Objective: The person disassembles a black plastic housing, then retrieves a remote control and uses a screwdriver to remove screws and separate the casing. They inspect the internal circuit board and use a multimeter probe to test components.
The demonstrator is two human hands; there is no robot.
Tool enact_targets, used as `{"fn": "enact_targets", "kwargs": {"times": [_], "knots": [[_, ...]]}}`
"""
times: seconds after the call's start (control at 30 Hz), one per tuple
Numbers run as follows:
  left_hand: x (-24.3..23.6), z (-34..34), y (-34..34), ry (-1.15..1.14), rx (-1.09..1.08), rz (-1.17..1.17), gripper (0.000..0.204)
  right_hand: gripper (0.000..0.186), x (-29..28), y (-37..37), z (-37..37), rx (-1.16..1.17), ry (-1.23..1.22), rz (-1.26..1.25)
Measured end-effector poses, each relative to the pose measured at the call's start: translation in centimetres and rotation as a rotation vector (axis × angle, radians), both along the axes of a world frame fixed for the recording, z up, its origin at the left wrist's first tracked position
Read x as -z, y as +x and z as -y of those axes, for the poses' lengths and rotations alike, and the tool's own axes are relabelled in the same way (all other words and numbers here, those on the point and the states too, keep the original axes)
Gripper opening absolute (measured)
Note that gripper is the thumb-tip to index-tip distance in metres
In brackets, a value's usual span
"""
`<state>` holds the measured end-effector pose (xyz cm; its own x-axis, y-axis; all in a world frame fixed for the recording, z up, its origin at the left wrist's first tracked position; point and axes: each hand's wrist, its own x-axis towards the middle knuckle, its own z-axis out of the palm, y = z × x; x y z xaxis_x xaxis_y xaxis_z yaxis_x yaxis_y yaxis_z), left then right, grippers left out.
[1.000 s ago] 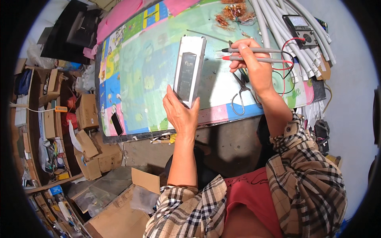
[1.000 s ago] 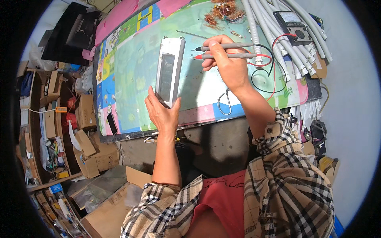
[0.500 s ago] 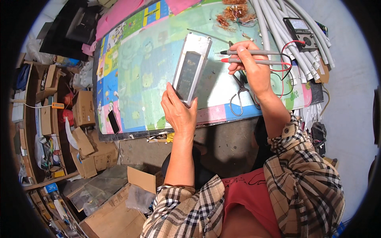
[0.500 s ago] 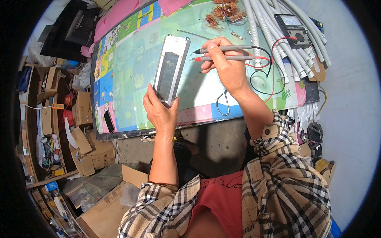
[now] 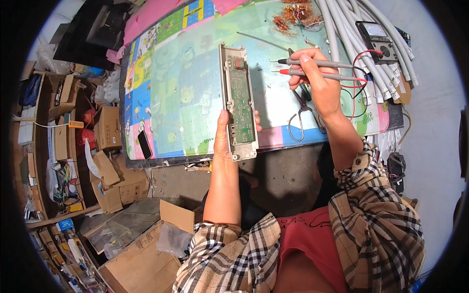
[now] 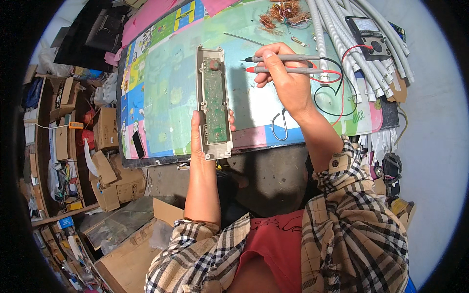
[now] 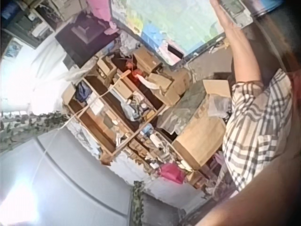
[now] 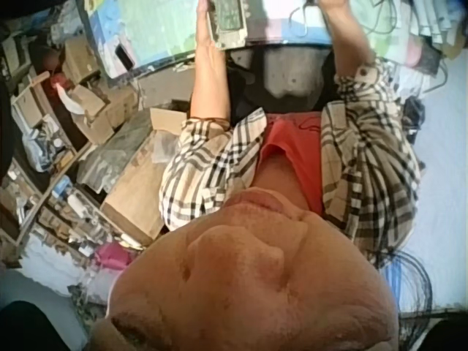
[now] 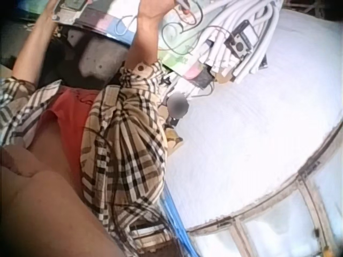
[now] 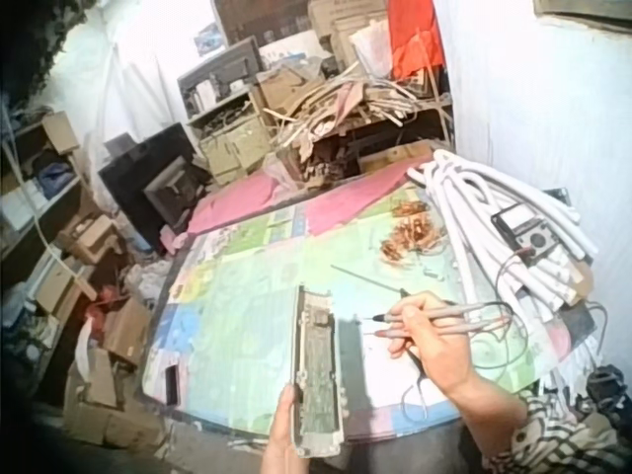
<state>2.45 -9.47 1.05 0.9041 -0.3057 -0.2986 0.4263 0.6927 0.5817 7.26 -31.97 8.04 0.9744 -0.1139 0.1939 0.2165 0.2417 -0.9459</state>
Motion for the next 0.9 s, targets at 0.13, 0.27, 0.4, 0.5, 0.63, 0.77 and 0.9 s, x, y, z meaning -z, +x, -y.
{"fn": "enact_targets", "kwargs": {"times": [0.13,0.27,0.4,0.5,0.63,0.77,0.9], "knots": [[0.1,0.2,0.0,-0.078,0.024,0.005,0.081,0.025,-0.4,-0.1,0.2,-0.012,-0.043,-0.022],[0.1,0.2,-0.2,-0.151,0.017,-0.013,0.087,0.024,-0.2,0.1,0.1,-0.019,-0.032,-0.002],[-0.1,0.6,-0.1,-0.192,0.007,-0.061,0.09,0.024,0.0,0.0,0.0,-0.015,-0.038,-0.001],[0.0,0.7,0.1,-0.191,0.002,-0.038,0.091,0.024,0.1,-0.1,-0.2,-0.051,-0.059,-0.025],[0.2,0.6,0.3,-0.167,-0.016,0.002,0.091,0.025,0.5,-0.3,-1.0,-0.13,-0.051,-0.019],[0.1,0.5,0.3,-0.169,-0.019,-0.022,0.089,0.027,0.5,-0.6,-1.2,-0.209,-0.053,-0.047],[0.3,0.5,0.6,-0.187,-0.016,-0.037,0.086,0.028,0.8,-0.9,-1.5,-0.277,-0.065,-0.086]]}}
